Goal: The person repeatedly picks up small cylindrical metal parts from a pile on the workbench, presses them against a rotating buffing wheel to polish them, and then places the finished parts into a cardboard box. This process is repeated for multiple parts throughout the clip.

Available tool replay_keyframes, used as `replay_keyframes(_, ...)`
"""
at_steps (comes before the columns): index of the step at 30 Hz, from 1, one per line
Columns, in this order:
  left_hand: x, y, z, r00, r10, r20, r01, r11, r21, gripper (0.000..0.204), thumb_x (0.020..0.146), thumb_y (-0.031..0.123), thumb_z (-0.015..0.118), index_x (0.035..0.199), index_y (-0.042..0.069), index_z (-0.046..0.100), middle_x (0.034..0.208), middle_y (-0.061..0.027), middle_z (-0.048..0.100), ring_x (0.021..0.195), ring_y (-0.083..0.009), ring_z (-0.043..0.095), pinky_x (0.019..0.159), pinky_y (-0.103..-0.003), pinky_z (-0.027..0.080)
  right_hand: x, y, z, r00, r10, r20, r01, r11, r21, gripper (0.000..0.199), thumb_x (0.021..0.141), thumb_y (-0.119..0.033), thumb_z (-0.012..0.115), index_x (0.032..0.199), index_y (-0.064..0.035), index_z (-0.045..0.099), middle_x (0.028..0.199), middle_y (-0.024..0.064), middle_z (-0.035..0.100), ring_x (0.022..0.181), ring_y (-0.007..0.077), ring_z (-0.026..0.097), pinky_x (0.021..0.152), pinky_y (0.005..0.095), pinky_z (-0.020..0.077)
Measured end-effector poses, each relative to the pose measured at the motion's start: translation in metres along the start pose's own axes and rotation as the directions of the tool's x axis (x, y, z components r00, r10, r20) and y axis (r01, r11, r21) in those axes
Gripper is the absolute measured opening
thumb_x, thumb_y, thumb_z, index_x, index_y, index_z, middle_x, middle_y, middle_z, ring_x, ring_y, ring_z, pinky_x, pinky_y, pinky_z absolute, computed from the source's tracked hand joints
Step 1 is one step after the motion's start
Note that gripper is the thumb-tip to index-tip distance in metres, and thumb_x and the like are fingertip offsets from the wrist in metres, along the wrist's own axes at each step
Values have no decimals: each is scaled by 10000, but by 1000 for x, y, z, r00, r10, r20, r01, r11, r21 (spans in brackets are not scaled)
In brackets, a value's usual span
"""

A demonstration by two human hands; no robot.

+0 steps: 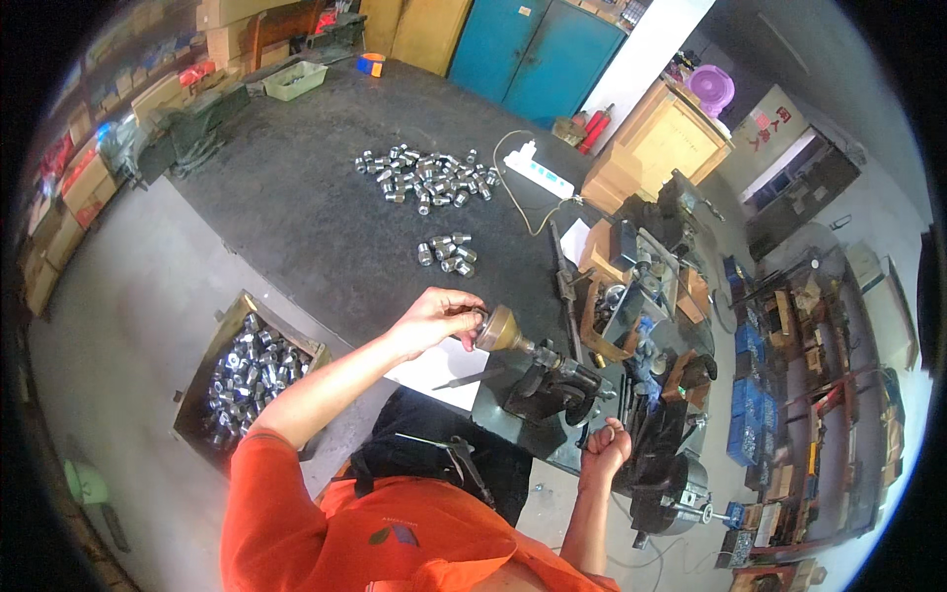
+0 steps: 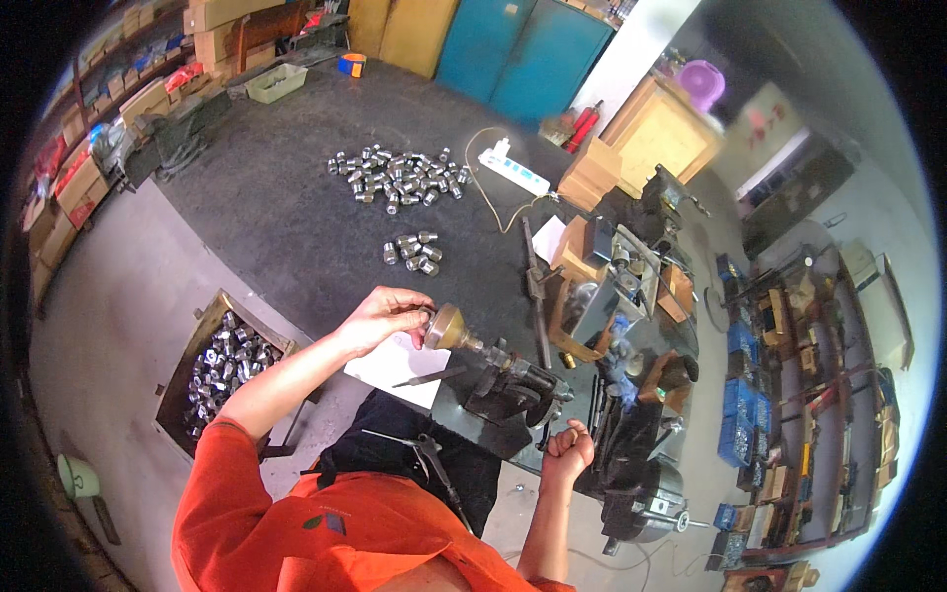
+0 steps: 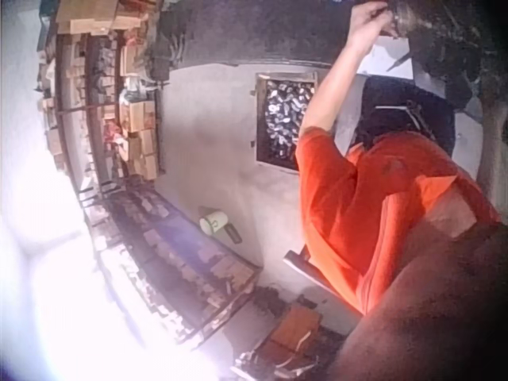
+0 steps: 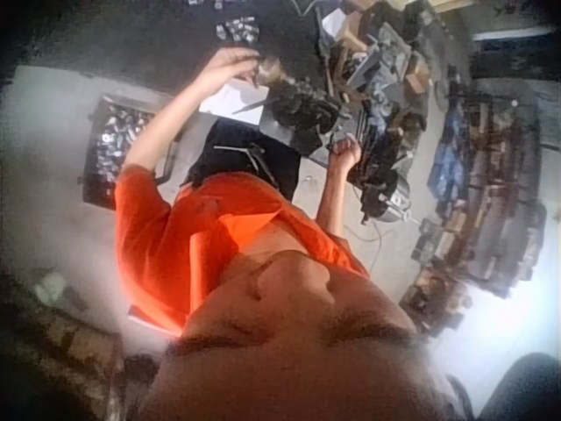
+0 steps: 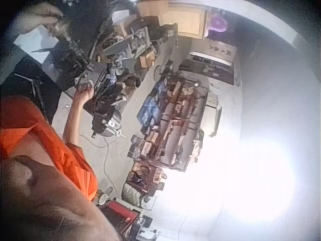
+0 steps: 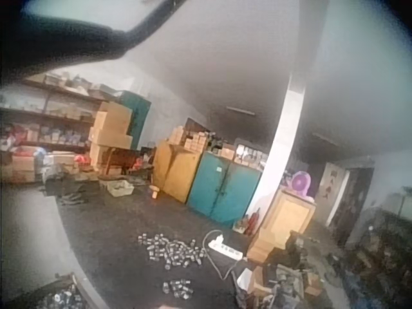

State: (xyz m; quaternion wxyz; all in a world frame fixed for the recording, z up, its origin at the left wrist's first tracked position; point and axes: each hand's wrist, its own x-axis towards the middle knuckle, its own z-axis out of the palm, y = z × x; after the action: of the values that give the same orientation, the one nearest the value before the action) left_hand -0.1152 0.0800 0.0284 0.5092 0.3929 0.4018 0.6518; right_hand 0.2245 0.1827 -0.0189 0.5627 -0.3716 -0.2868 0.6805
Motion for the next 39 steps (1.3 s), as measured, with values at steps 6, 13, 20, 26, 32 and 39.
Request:
replay_keyframes(6,1,0,4,996,84,21,-85,995,58,270,803,112,562,998,-71,526,765,-90,574,592,-138,560,563,-254,477,-11,-10,1,997,-29,76,28,1000,12,160,755,-162,440,794,-16,491,489,-50,235,410,55,195,384,219,157)
replay_keyframes(13,2,-4,5,997,-10,-80,11,1000,12,277,808,152,563,974,-70,537,694,-76,564,563,-120,544,526,-244,467,-10,-16,8,993,-60,99,58,998,29,175,712,-149,434,782,4,484,464,-42,242,384,53,179,362,216,135)
replay_keyframes(20,-1,-6,14,987,88,-132,-71,989,132,273,837,183,527,933,-72,548,632,-63,550,508,-100,521,474,-223,429,-9,-21,8,990,-66,123,60,997,52,192,721,-159,446,789,14,495,460,-42,257,377,49,189,359,207,145)
replay_keyframes(26,-2,-9,17,976,170,-133,-144,972,187,272,850,185,506,921,-74,547,633,-70,552,476,-101,509,448,-219,419,-9,-30,17,965,-153,212,147,988,45,225,741,-196,479,802,20,490,458,-44,246,379,44,194,358,200,149)
replay_keyframes(32,2,-10,15,983,105,-153,-87,989,119,225,850,149,502,912,-62,546,630,-62,546,478,-85,509,421,-207,420,-6,-37,27,967,-183,175,183,983,18,267,730,-229,513,793,30,509,464,-46,260,388,39,204,354,193,159)
replay_keyframes(39,1,-5,20,974,103,-202,-64,979,192,262,849,210,506,766,-33,561,551,-57,524,423,-86,478,374,-195,374,-9,-11,9,998,-45,33,42,994,103,163,718,-99,403,762,14,512,459,-36,257,392,55,194,355,215,157)
